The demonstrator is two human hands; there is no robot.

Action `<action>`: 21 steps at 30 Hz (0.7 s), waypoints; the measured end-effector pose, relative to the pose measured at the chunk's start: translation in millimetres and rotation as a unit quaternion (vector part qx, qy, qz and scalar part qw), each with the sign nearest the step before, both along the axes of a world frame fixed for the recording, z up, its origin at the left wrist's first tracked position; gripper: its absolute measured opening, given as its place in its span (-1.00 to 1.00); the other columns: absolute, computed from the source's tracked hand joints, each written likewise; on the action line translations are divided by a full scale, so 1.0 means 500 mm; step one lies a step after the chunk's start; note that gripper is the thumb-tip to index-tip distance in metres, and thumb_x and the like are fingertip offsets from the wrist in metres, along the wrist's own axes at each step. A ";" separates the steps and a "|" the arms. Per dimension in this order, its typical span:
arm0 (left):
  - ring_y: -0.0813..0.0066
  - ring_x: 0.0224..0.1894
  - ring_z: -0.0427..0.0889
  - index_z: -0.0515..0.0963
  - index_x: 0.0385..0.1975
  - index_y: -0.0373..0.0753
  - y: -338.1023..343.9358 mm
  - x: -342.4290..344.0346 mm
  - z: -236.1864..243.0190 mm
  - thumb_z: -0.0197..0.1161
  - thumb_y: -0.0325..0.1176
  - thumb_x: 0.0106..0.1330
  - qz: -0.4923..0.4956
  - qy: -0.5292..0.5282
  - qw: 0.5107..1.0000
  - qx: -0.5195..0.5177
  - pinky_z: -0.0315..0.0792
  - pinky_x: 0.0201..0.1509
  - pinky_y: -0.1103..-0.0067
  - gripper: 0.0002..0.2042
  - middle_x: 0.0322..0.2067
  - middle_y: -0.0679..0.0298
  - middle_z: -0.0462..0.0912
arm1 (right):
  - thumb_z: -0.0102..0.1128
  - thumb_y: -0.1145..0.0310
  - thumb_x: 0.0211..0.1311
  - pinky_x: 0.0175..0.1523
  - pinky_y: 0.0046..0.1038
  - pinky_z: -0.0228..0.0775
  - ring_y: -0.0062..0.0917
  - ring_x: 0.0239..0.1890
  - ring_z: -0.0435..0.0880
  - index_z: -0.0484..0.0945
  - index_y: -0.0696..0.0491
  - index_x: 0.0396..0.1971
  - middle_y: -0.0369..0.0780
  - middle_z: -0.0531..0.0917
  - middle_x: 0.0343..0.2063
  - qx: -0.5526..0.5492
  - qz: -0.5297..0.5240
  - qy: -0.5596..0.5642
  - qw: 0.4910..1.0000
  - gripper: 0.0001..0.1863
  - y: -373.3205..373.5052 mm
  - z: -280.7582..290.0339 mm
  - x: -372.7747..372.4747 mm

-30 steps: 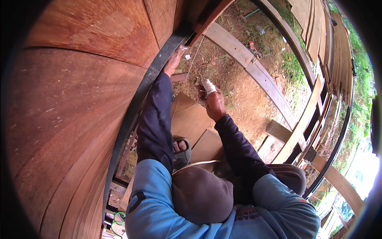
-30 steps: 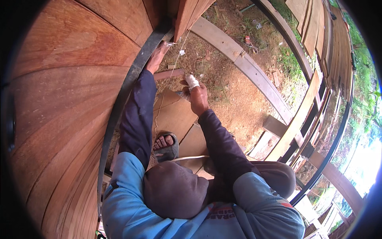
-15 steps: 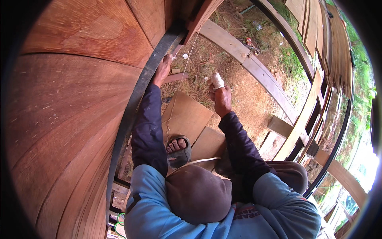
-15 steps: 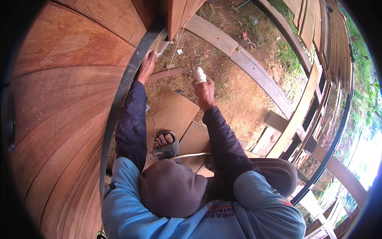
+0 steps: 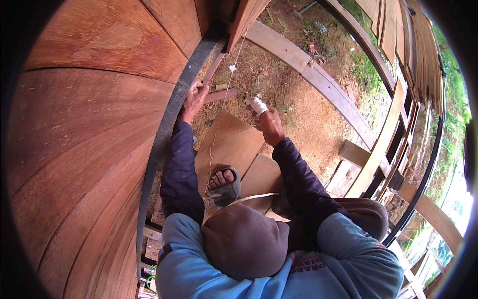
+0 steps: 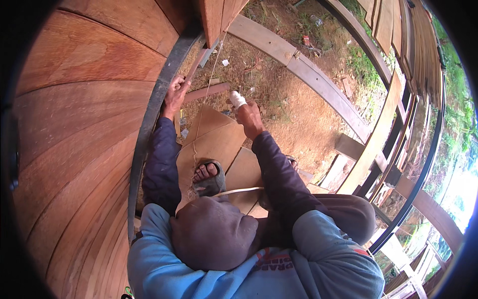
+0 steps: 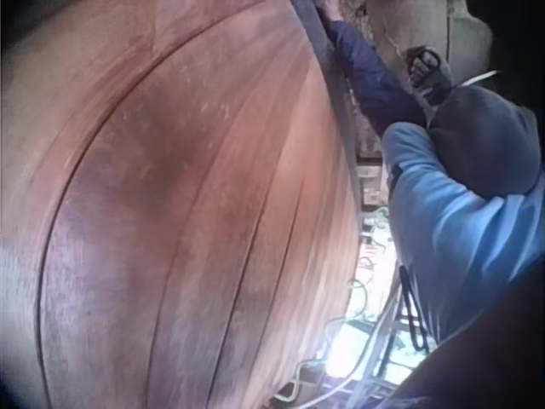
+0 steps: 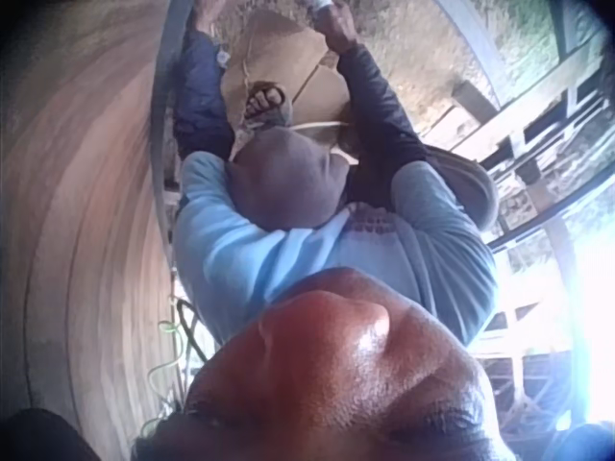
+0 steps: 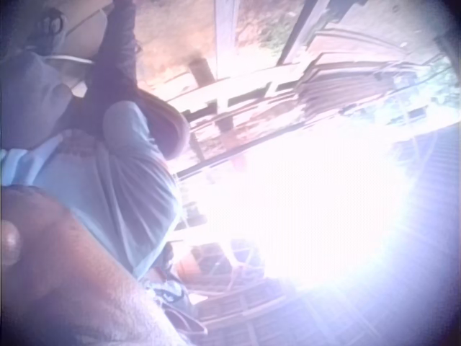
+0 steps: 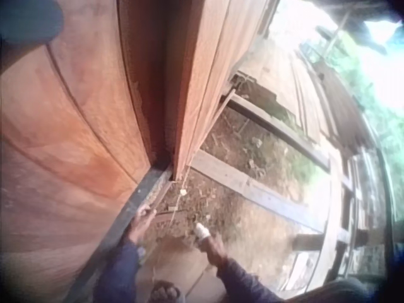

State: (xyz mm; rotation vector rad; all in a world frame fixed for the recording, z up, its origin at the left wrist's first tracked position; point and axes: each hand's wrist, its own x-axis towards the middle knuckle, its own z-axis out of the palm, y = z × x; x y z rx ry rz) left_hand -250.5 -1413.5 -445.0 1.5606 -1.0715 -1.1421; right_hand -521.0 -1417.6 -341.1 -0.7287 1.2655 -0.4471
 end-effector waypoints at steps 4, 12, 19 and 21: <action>0.69 -0.43 0.38 0.46 -0.37 -0.29 -0.016 -0.013 0.020 0.26 -0.37 0.30 0.008 -0.102 0.994 0.043 0.31 -0.36 0.59 -0.85 -0.50 0.40 0.44 | -0.01 0.19 0.34 -0.58 -0.68 -0.07 -0.83 -0.66 0.19 0.60 0.10 -0.11 -0.51 0.35 -0.61 0.015 -0.020 -0.026 0.999 -0.65 -0.011 0.000 0.002; 0.28 -0.40 0.60 0.50 -0.12 -0.30 -0.033 -0.009 0.005 0.28 -0.36 0.24 0.007 -0.261 0.964 -0.050 0.46 -0.28 0.44 -0.74 -0.45 0.16 0.62 | 0.07 0.22 0.30 -0.58 -0.71 0.00 -0.84 -0.66 0.23 0.53 0.11 -0.03 -0.49 0.39 -0.58 0.022 -0.034 -0.056 0.998 -0.65 0.003 -0.001 0.017; -0.09 -0.09 0.59 0.52 -0.13 -0.23 -0.030 -0.077 0.104 0.18 -0.36 0.29 0.047 -0.327 0.944 0.018 0.48 -0.09 0.26 -0.80 -0.11 -0.01 0.62 | 0.08 0.18 0.29 -0.59 -0.70 0.00 -0.82 -0.67 0.24 0.55 0.10 -0.05 -0.48 0.43 -0.57 0.032 -0.046 -0.070 0.996 -0.64 0.020 -0.032 0.000; -0.07 -0.09 0.58 0.51 -0.14 -0.22 -0.025 -0.072 0.081 0.15 -0.35 0.32 0.058 -0.350 0.932 -0.073 0.47 -0.08 0.26 -0.82 -0.11 0.02 0.61 | 0.07 0.18 0.29 -0.59 -0.69 0.00 -0.82 -0.67 0.24 0.56 0.10 -0.06 -0.48 0.42 -0.58 0.025 -0.041 -0.048 0.998 -0.64 0.027 -0.025 0.011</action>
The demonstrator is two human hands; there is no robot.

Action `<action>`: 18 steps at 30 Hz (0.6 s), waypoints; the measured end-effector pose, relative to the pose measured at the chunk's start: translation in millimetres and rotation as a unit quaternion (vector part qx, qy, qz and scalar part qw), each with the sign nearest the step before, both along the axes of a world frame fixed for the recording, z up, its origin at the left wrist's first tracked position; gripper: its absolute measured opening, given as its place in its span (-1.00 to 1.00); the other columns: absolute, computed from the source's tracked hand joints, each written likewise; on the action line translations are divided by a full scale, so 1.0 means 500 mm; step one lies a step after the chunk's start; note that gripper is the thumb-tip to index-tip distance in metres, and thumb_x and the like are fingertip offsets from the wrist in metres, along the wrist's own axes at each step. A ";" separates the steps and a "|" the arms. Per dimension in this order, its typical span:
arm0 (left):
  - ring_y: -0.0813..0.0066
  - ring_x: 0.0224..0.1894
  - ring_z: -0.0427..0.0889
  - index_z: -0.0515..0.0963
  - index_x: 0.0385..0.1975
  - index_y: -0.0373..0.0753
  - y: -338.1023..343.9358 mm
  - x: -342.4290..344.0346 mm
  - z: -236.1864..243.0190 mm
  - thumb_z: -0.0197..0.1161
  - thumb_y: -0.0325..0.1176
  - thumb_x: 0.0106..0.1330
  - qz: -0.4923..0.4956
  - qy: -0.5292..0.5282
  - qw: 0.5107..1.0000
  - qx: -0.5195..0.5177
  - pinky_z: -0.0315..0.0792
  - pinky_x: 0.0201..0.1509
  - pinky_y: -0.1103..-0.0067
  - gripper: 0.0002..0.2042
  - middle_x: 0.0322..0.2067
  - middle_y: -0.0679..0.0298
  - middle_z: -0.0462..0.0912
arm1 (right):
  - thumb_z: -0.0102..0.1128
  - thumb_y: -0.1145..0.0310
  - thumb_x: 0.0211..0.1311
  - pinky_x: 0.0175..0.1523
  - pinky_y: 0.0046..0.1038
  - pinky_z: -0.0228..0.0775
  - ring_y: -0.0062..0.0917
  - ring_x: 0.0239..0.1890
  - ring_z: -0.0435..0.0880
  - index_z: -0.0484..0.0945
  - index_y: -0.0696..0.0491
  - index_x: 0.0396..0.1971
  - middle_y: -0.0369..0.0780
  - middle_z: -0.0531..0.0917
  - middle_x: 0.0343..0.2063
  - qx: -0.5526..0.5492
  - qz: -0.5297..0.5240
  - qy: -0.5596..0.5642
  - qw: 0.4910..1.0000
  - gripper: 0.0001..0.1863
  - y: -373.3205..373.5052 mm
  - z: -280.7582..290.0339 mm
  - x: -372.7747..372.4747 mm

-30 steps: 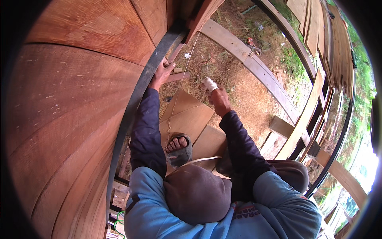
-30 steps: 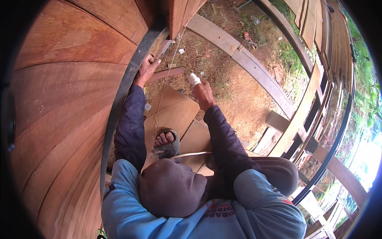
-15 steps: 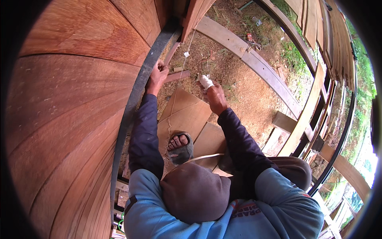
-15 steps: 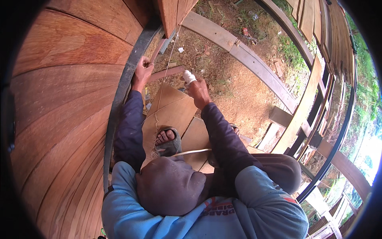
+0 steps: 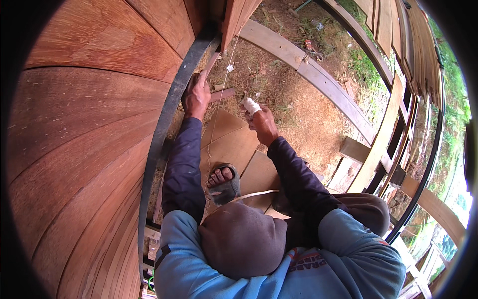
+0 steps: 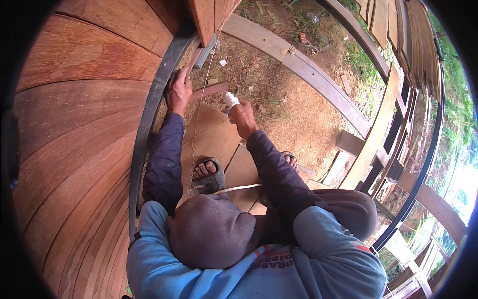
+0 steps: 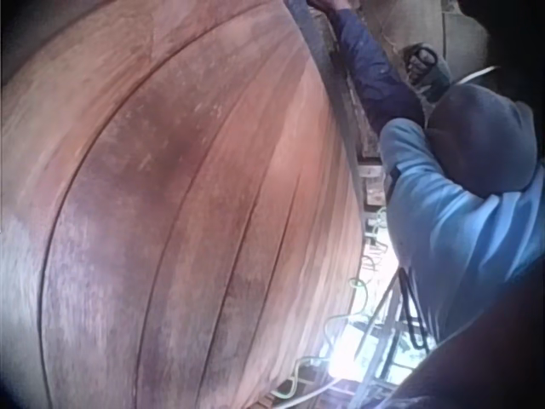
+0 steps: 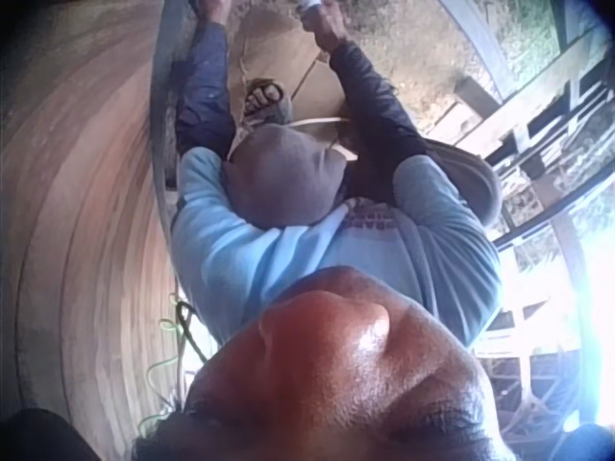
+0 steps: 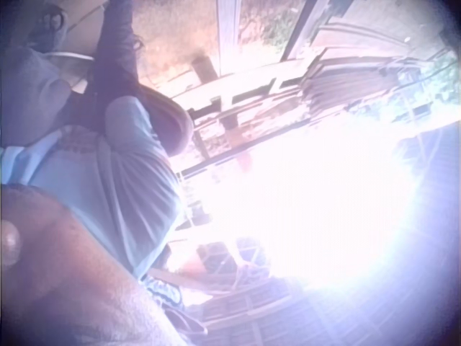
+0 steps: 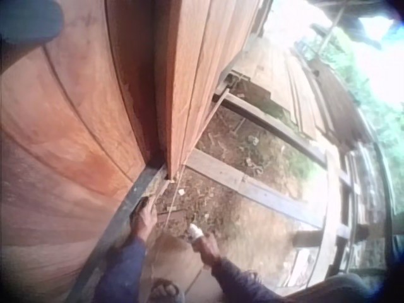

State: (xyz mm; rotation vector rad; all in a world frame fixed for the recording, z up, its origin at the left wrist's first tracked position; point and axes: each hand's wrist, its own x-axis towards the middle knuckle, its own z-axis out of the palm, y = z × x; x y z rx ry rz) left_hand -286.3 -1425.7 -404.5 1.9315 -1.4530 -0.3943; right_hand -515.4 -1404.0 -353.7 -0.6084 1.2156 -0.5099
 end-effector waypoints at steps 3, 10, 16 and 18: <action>-0.07 -0.13 0.58 0.49 -0.14 -0.21 -0.009 -0.003 -0.003 0.11 -0.33 0.36 -0.032 -0.038 0.999 -0.009 0.46 -0.09 0.24 -0.83 -0.16 0.03 0.60 | 0.04 0.19 0.30 -0.59 -0.68 0.01 -0.82 -0.66 0.25 0.58 0.07 -0.08 -0.48 0.42 -0.58 0.010 0.008 -0.033 0.999 -0.67 0.001 -0.004 -0.016; 0.04 -0.30 0.65 0.47 -0.23 -0.27 -0.015 -0.009 -0.026 0.05 -0.23 0.45 0.111 0.097 0.989 0.023 0.51 -0.25 0.33 -0.79 -0.32 0.04 0.63 | 0.05 0.26 0.22 -0.61 -0.52 0.01 -0.68 -0.70 0.26 0.60 0.06 -0.38 -0.40 0.37 -0.68 0.053 0.030 0.094 0.994 -0.79 -0.009 -0.007 -0.017; 0.26 -0.44 0.67 0.49 -0.20 -0.31 -0.041 0.020 -0.140 0.04 -0.27 0.38 0.182 0.108 0.976 0.041 0.54 -0.38 0.45 -0.77 -0.37 0.10 0.63 | 0.11 0.21 0.21 -0.61 -0.52 0.01 -0.67 -0.70 0.26 0.54 0.07 -0.45 -0.39 0.40 -0.68 0.043 -0.050 0.085 0.994 -0.78 0.003 -0.014 0.001; 0.33 -0.49 0.66 0.49 -0.17 -0.29 -0.042 0.025 -0.145 0.02 -0.25 0.37 0.189 0.157 0.968 0.054 0.54 -0.44 0.49 -0.76 -0.37 0.12 0.63 | 0.12 0.18 0.23 -0.61 -0.53 -0.01 -0.68 -0.70 0.26 0.54 0.05 -0.46 -0.41 0.40 -0.68 0.007 -0.052 0.085 0.995 -0.76 -0.002 -0.009 -0.003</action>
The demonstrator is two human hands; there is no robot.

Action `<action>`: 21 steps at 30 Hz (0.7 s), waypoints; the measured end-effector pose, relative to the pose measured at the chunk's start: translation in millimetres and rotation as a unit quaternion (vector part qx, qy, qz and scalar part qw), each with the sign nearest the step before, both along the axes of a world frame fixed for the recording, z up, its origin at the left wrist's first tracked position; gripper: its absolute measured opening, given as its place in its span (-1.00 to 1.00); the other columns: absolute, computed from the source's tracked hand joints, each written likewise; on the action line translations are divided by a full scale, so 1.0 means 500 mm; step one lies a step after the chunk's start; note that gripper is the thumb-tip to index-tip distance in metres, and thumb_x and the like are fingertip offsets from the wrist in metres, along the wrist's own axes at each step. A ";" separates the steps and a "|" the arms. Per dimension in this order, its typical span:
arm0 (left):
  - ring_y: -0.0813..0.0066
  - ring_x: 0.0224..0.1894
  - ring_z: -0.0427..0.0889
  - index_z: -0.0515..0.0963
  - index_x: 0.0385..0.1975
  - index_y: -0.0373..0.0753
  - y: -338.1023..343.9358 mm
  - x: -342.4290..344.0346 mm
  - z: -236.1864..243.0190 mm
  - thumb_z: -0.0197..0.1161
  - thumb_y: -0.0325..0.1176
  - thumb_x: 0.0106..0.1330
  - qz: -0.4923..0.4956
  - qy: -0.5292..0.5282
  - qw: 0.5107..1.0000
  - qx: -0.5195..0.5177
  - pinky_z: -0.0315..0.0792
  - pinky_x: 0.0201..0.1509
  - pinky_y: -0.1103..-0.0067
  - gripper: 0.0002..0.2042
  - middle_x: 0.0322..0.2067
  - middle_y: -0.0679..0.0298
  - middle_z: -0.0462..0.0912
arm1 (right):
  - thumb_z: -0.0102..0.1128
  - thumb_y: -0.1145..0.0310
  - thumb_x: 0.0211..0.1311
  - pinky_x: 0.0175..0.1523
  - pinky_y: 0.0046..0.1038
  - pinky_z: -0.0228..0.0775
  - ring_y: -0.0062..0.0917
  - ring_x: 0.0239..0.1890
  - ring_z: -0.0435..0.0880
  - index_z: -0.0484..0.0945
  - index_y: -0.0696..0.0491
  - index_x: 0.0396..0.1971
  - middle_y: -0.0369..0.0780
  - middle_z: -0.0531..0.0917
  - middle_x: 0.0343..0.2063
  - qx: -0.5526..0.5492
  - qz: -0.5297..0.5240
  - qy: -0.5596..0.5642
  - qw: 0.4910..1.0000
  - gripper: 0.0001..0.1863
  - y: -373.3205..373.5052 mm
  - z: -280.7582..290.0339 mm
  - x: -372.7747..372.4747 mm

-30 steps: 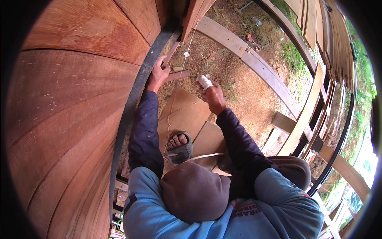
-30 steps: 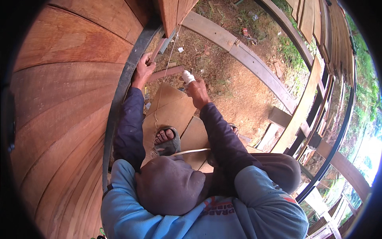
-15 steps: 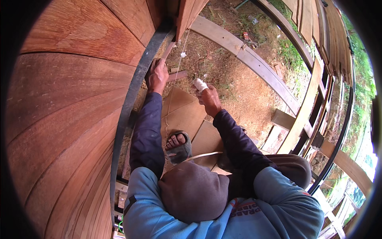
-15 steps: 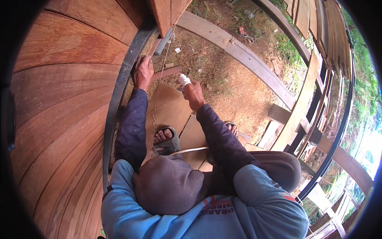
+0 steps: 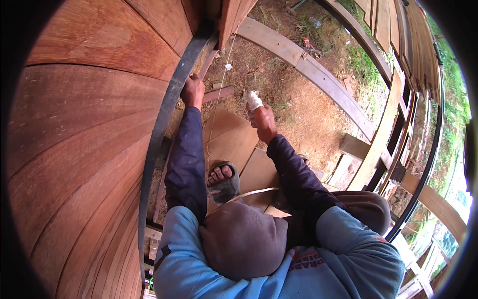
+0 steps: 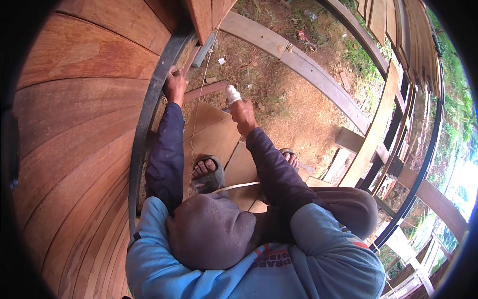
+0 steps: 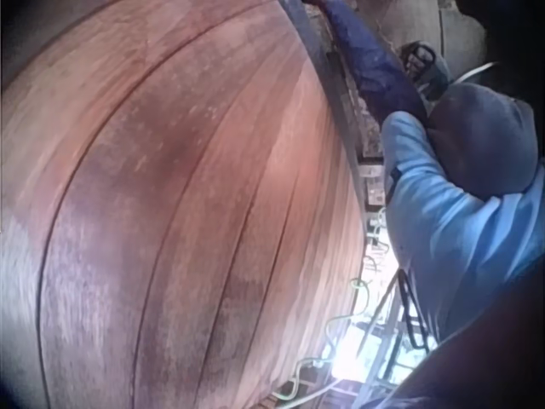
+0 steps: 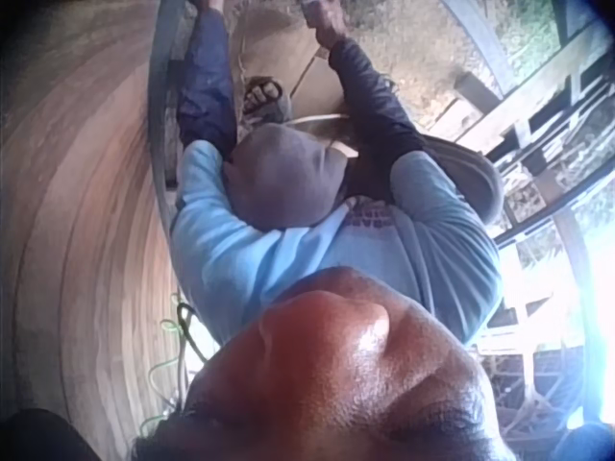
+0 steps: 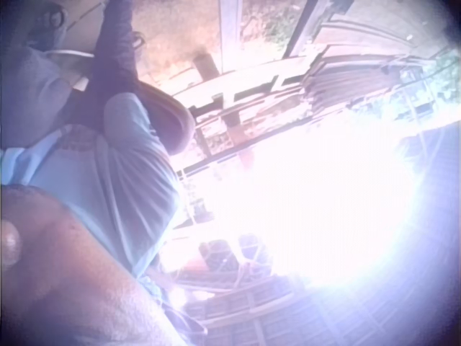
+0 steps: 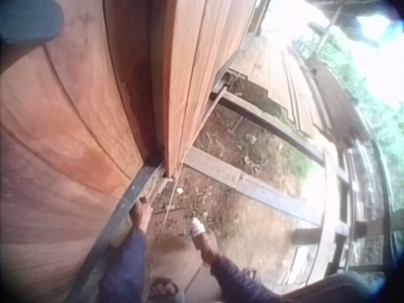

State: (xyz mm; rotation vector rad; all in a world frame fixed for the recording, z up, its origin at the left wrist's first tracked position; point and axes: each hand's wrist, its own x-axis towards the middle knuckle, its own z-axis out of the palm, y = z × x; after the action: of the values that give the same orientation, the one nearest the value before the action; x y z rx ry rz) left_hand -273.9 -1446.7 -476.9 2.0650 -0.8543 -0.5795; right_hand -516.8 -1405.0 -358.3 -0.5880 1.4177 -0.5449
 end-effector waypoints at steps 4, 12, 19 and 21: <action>0.46 -0.52 0.64 0.47 -0.07 -0.24 0.002 0.007 0.048 -0.01 -0.23 0.37 0.011 0.288 0.956 0.061 0.53 -0.53 0.54 -0.73 -0.36 0.14 0.65 | 0.15 0.25 0.26 -0.60 -0.55 0.02 -0.73 -0.69 0.27 0.55 0.07 -0.41 -0.44 0.40 -0.66 -0.020 0.000 0.006 1.000 -0.81 -0.018 0.031 0.013; 0.45 -0.34 0.65 0.50 -0.10 -0.26 0.022 0.032 0.077 -0.05 -0.18 0.40 -0.056 0.414 0.905 0.079 0.57 -0.36 0.51 -0.69 -0.31 0.21 0.67 | -0.02 0.07 0.43 -0.59 -0.58 -0.12 -0.75 -0.71 0.11 0.35 -0.09 -0.55 -0.47 0.25 -0.70 -0.070 -0.014 -0.029 0.997 -0.66 -0.035 0.057 -0.004; 0.38 -0.17 0.67 0.55 -0.02 -0.32 0.054 -0.001 0.050 0.12 -0.29 0.36 -0.156 0.025 0.983 -0.095 0.51 -0.06 0.52 -0.70 -0.19 0.16 0.68 | -0.12 0.10 0.48 -0.60 -0.57 -0.15 -0.73 -0.71 0.07 0.32 -0.08 -0.55 -0.44 0.21 -0.71 -0.072 -0.075 -0.108 0.989 -0.64 -0.052 0.090 0.001; 0.34 -0.13 0.68 0.60 -0.13 -0.27 0.055 -0.028 0.141 0.23 -0.45 0.23 -0.170 0.023 0.983 -0.073 0.51 -0.04 0.51 -0.78 -0.22 0.13 0.70 | -0.13 0.12 0.48 -0.60 -0.57 -0.15 -0.73 -0.71 0.06 0.31 -0.08 -0.55 -0.44 0.21 -0.71 -0.076 -0.067 -0.132 0.986 -0.65 -0.055 0.095 -0.002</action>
State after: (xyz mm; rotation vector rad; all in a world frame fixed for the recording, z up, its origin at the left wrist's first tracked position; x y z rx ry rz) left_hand -288.0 -1419.2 -406.2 1.7790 -1.1960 -0.7214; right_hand -518.0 -1432.4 -310.6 -0.5220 1.1746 -0.8128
